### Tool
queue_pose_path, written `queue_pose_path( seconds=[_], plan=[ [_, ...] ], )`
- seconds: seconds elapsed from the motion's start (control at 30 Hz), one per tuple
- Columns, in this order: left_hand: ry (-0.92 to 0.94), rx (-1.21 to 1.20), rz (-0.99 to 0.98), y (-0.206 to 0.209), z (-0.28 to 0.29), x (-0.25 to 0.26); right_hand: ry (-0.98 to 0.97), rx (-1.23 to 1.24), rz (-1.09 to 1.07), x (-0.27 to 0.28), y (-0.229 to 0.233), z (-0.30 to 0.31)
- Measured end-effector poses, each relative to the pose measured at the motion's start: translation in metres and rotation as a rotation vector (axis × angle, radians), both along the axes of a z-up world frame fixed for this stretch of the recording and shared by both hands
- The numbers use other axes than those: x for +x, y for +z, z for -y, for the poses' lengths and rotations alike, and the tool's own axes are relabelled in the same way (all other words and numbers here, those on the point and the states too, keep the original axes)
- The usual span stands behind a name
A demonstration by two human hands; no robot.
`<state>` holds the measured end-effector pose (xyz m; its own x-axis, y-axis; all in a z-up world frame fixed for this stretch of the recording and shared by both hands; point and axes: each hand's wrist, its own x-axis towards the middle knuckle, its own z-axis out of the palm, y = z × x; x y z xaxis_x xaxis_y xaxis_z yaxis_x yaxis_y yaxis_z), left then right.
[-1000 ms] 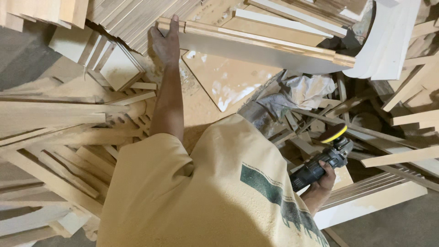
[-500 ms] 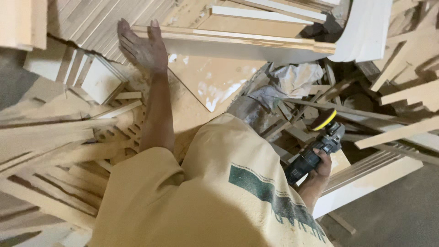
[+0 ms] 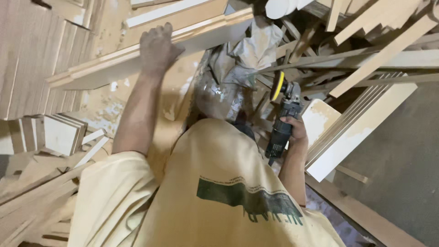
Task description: The person sands various pieces of wooden furniture trim and components using an electric sander, handling and rotating each piece to reach different edges and surfaces.
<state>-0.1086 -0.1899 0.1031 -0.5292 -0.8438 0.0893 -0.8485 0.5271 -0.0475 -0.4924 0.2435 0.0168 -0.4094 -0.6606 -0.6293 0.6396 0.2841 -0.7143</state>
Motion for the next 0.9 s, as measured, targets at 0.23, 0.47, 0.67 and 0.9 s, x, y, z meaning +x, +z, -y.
queue_pose_path(
  seconds=[0.23, 0.47, 0.67, 0.9],
  plan=[
    [-0.182, -0.088, -0.016, -0.036, -0.003, 0.067, 0.05, -0.008, 0.004, -0.016, -0.023, -0.001],
    [-0.261, -0.208, -0.11, -0.016, -0.005, 0.095, 0.182, -0.036, -0.046, -0.031, 0.003, 0.02],
    [-0.156, -0.184, 0.091, -0.01, -0.006, 0.103, 0.305, -0.01, 0.169, -0.046, -0.043, 0.057],
    [-0.162, -0.148, 0.094, 0.003, -0.009, 0.112, 0.437, 0.05, 0.144, -0.036, -0.064, 0.146]
  ],
)
